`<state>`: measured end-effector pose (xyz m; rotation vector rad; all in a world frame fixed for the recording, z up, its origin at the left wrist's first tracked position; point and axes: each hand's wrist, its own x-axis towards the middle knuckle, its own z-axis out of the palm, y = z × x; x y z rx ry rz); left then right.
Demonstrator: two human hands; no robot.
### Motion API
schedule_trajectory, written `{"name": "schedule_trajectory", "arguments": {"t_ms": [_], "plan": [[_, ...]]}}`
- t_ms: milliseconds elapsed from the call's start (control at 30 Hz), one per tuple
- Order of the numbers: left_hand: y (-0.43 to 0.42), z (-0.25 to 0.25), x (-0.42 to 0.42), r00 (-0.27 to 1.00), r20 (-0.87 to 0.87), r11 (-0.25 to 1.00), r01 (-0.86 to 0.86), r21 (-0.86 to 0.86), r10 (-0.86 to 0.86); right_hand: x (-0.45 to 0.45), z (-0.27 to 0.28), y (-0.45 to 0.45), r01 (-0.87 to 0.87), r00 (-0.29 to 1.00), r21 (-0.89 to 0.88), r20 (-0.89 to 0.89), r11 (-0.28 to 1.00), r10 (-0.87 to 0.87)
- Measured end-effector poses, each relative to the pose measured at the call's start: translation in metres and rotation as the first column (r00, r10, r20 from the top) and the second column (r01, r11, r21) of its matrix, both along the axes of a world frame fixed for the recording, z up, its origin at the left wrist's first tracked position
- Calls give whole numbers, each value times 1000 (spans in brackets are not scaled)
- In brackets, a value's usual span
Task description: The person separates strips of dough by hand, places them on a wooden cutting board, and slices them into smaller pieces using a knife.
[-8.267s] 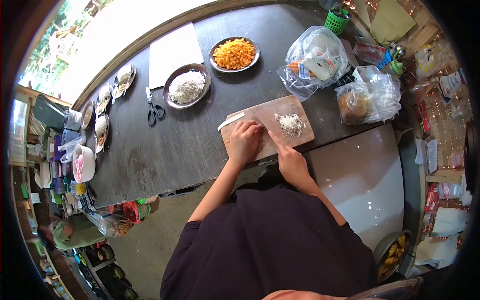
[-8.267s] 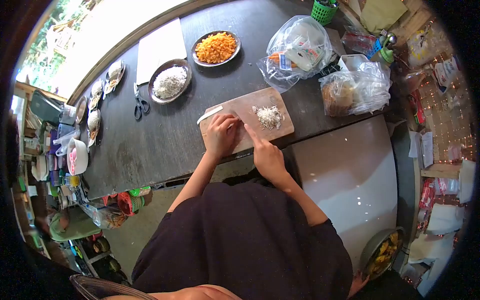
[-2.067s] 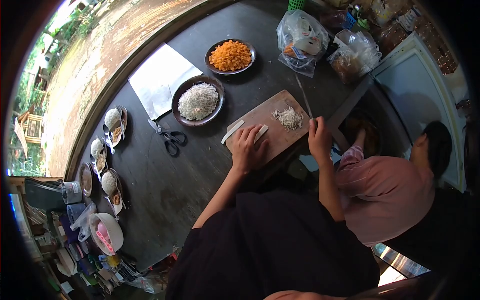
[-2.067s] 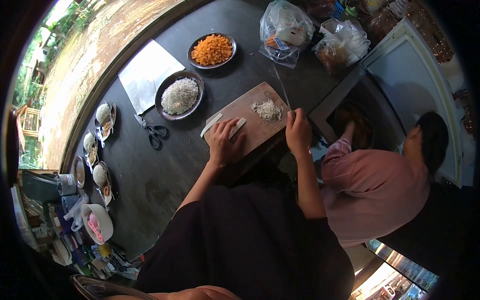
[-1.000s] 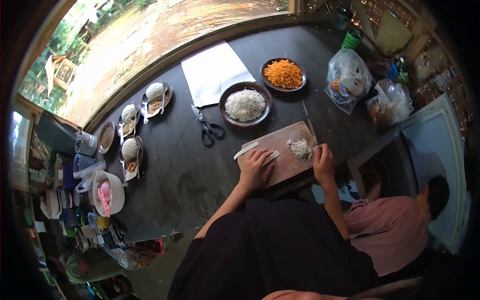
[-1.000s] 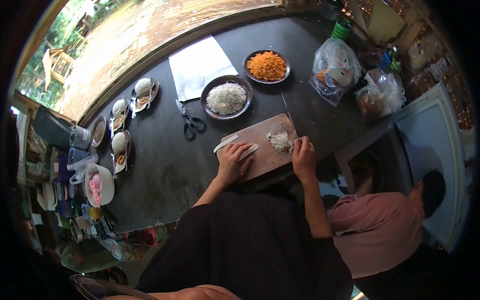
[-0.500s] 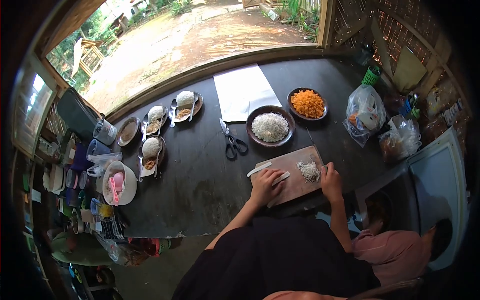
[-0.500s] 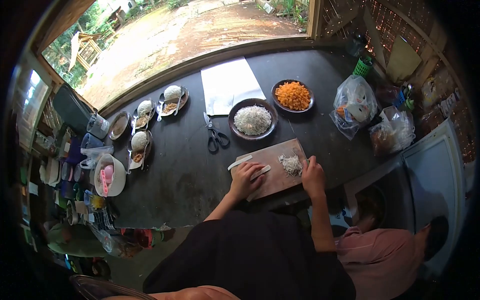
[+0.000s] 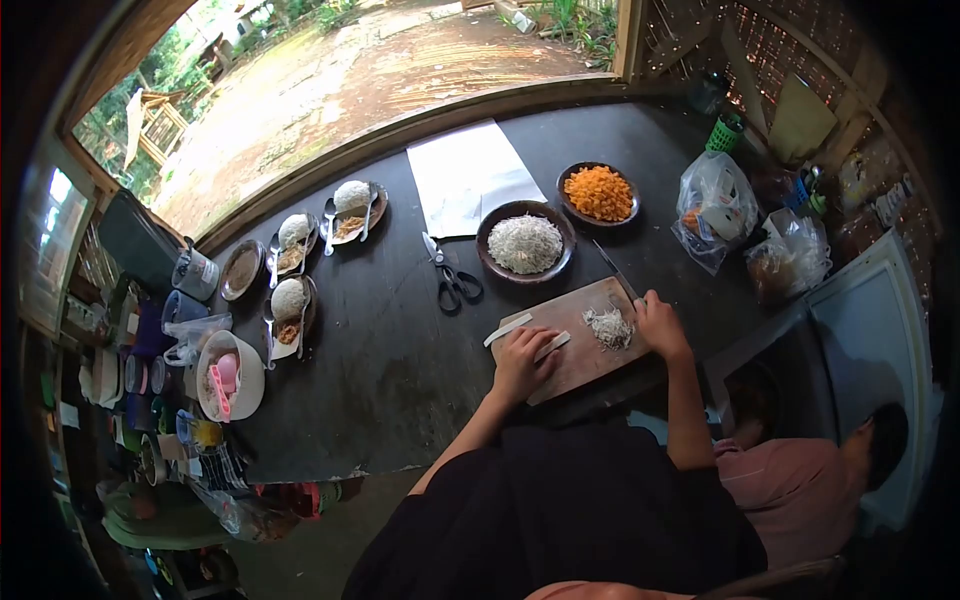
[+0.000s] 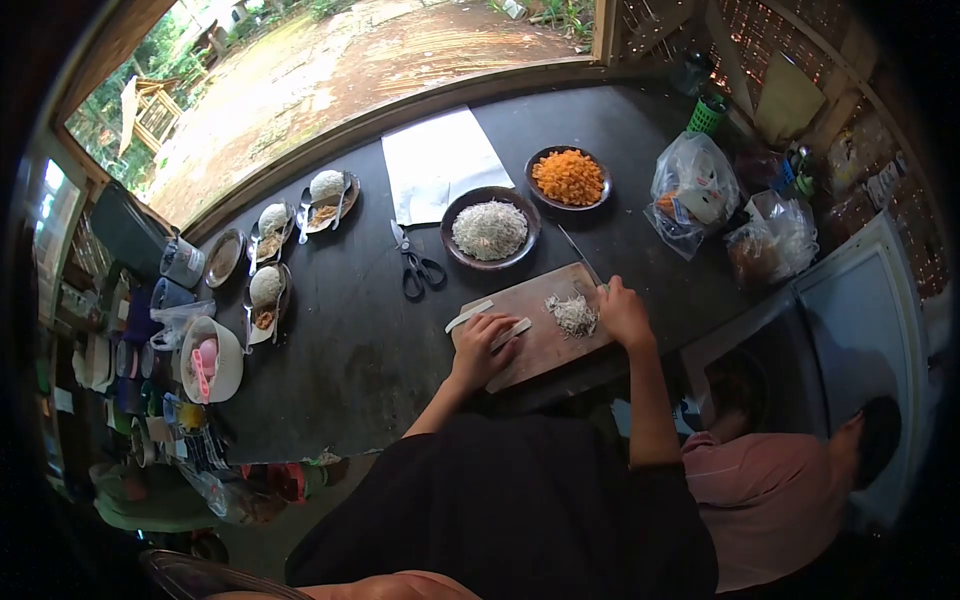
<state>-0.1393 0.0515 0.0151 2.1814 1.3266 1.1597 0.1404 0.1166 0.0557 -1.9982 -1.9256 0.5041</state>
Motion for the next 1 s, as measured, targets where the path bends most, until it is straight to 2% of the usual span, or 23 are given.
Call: {"name": "schedule_trajectory", "arguments": {"t_ms": [167, 367, 500, 667, 1000], "plan": [[1, -2, 0, 1000, -9, 1000, -4, 8, 4, 0, 3, 2, -41, 999, -26, -3, 999, 41], [2, -3, 1, 1000, 12, 1000, 12, -1, -12, -7, 0, -11, 19, 1000, -8, 16, 1000, -19], [1, -3, 1, 999, -34, 1000, -2, -14, 1, -1, -6, -16, 58, 998, 16, -23, 998, -57], [0, 2, 3, 1000, -25, 1000, -9, -22, 8, 3, -12, -20, 58, 995, 44, -88, 997, -54], [0, 2, 4, 1000, -9, 999, -22, -28, 22, 1, -9, -22, 84, 994, 42, -75, 996, -81]]}}
